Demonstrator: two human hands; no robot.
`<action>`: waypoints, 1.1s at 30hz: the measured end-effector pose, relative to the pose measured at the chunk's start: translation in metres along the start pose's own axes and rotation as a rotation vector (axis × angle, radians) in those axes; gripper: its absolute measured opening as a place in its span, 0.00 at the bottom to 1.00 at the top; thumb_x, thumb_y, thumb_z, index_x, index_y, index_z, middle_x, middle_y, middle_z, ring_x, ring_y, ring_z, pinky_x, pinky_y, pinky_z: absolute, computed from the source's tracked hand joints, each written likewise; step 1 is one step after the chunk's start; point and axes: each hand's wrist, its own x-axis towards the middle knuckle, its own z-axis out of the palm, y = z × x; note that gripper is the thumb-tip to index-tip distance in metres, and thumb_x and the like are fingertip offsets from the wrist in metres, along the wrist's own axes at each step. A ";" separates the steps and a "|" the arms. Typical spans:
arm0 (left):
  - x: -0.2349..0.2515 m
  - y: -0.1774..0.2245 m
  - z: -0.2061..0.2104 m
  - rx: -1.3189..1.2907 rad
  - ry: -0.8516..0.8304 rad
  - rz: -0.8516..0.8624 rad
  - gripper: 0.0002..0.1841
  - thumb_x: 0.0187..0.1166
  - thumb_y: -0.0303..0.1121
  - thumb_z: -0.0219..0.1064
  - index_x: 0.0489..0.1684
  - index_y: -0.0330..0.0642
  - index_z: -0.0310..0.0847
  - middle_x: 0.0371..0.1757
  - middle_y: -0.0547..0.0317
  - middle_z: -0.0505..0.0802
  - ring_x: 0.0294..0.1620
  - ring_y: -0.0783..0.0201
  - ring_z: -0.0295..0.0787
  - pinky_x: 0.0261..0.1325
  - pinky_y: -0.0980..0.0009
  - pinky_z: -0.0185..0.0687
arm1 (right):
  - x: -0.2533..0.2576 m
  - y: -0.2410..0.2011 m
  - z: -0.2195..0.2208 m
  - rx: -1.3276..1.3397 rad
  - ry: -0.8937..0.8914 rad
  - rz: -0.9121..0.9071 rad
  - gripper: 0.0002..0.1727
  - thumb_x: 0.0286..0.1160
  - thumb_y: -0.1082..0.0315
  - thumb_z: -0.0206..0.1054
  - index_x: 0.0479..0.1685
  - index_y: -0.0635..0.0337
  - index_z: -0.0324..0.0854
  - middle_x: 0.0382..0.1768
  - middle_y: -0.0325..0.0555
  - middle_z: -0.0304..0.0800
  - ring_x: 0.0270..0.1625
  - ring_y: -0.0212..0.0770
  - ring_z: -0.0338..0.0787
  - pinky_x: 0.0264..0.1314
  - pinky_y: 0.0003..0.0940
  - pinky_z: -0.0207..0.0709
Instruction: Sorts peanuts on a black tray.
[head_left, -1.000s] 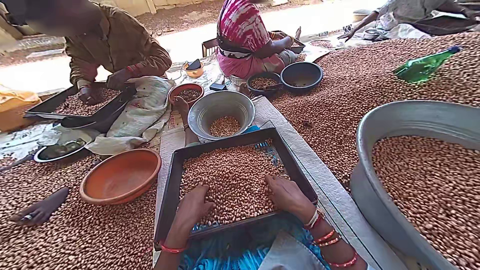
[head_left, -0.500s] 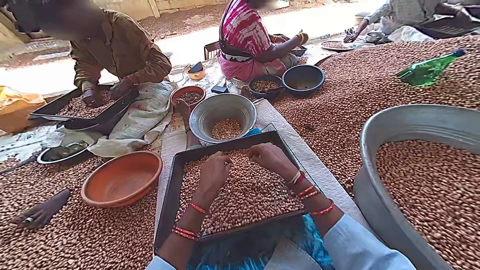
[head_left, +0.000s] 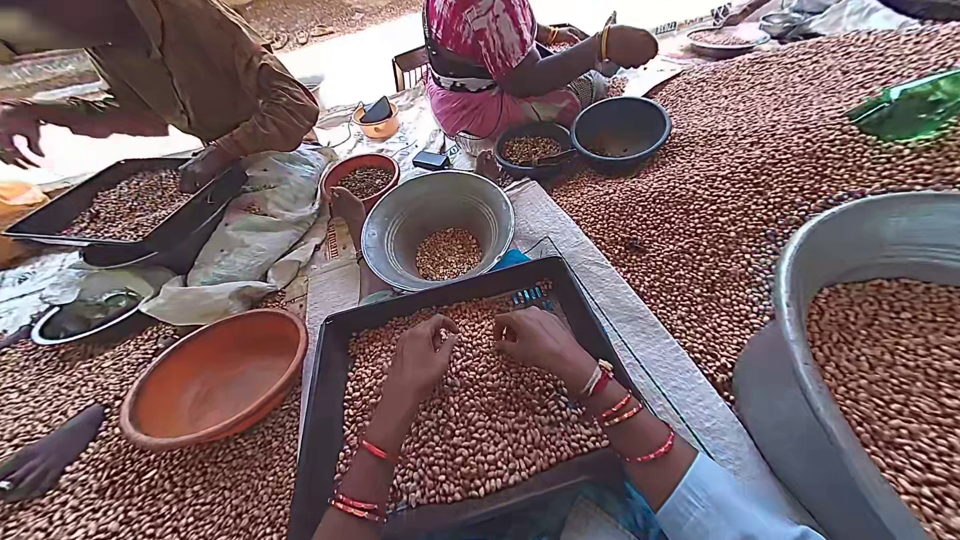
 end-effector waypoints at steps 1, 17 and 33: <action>0.000 0.003 0.005 0.049 -0.010 0.033 0.13 0.82 0.31 0.67 0.59 0.40 0.89 0.33 0.50 0.89 0.30 0.55 0.82 0.42 0.55 0.80 | 0.000 0.004 -0.003 0.063 0.050 -0.019 0.14 0.79 0.60 0.66 0.53 0.59 0.90 0.44 0.53 0.94 0.51 0.55 0.92 0.57 0.60 0.78; -0.015 -0.029 -0.028 -0.949 0.276 -0.047 0.13 0.74 0.24 0.43 0.27 0.51 0.70 0.18 0.76 0.77 0.13 0.83 0.65 0.15 0.87 0.55 | -0.029 0.022 -0.017 -0.146 -0.209 0.040 0.14 0.68 0.63 0.79 0.50 0.60 0.90 0.47 0.60 0.92 0.54 0.64 0.90 0.56 0.67 0.77; -0.064 -0.060 -0.041 0.269 0.002 -0.452 0.15 0.85 0.33 0.65 0.65 0.45 0.89 0.58 0.37 0.93 0.61 0.38 0.90 0.68 0.39 0.78 | -0.069 -0.012 -0.034 0.224 -0.338 -0.458 0.09 0.75 0.70 0.73 0.49 0.65 0.89 0.37 0.45 0.94 0.38 0.34 0.91 0.47 0.34 0.84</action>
